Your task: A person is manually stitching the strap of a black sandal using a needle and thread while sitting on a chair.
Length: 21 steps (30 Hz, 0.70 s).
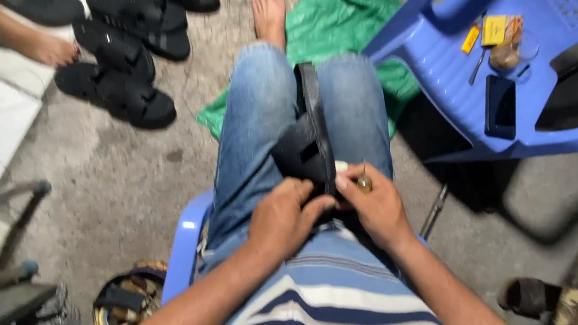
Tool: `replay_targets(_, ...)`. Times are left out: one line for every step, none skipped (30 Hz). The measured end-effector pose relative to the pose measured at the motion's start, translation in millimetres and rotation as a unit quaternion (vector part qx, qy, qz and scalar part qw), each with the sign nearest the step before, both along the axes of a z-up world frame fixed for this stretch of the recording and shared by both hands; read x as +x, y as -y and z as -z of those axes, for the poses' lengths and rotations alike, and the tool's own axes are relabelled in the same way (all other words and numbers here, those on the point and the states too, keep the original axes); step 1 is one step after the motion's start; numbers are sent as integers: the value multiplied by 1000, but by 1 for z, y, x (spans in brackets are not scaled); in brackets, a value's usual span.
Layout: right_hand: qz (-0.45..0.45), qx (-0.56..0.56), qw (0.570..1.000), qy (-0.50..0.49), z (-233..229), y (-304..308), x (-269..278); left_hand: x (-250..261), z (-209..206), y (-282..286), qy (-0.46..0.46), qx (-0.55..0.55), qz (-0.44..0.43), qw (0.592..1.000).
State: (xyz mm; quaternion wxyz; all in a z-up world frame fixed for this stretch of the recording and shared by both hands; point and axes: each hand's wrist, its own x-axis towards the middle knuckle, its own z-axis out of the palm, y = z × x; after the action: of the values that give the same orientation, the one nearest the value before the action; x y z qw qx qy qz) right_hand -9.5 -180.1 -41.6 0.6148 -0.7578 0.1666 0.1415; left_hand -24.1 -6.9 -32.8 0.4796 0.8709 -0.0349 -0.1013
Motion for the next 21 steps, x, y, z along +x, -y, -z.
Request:
replay_targets(3, 2, 1000, -2, -3, -1, 2, 1, -2, 0, -2, 2, 3, 1000)
replay_targets(2, 5, 1000, 3, -4, -2, 4, 3, -1, 1, 42, 19, 0, 999)
replay_targets(2, 4, 1000, -6, -6, -1, -3, -5, -1, 2, 72, 33, -2, 997)
replay_targets(5, 3, 1000, -21, -8, 0, -12, -12, 0, 3, 57, 32, 1, 998)
replay_targets(4, 44, 999, 11, -9, 0, -11, -11, 0, 3, 96, 41, 10, 995)
replay_targets(3, 85, 995, 44, -12, 0, -12, -11, -1, 3, 134, 50, 19, 989)
replay_targets(3, 85, 995, 45, -10, 1, -14, -13, -2, 3, 136, 50, 18, 989)
replay_targets(-1, 103, 993, 54, -8, 2, -16, -16, -5, 3, 101, 3, 17, 995)
replay_targets(-3, 121, 991, 61, -7, 3, -20, -20, -7, 4, 63, -44, 18, 997)
replay_targets(-1, 121, 991, 60, -7, 3, -21, -21, -7, 3, 61, -43, 19, 997)
replay_targets(-9, 132, 989, 71, -7, 3, -22, -23, -7, 2, 39, -81, 1, 996)
replay_targets(-16, 144, 986, 83, -8, 3, -23, -26, -8, 1, 16, -119, -17, 993)
replay_targets(-18, 145, 985, 88, -10, 1, -22, -26, -7, 2, 21, -118, -18, 993)
replay_targets(-22, 157, 983, 93, -11, -1, -22, -26, -7, 3, 18, -122, -32, 992)
replay_targets(-24, 170, 980, 97, -14, -1, -22, -27, -7, 4, 13, -127, -45, 991)
replay_targets(-25, 170, 980, 100, -11, -1, -23, -24, -3, 5, 16, -127, -45, 991)
replay_targets(8, 173, 982, 79, -8, 0, -22, -19, 1, 5, 22, -121, -42, 992)
replay_targets(42, 176, 982, 58, -4, 1, -21, -15, 5, 6, 27, -115, -40, 992)
replay_targets(41, 175, 982, 58, -2, 0, -20, -10, 2, 6, 28, -116, -40, 992)
replay_targets(59, 178, 981, 53, 1, -2, -19, -5, 0, 6, 17, -127, -40, 991)
replay_targets(76, 180, 980, 47, 5, -3, -16, 1, -2, 6, 5, -137, -41, 990)
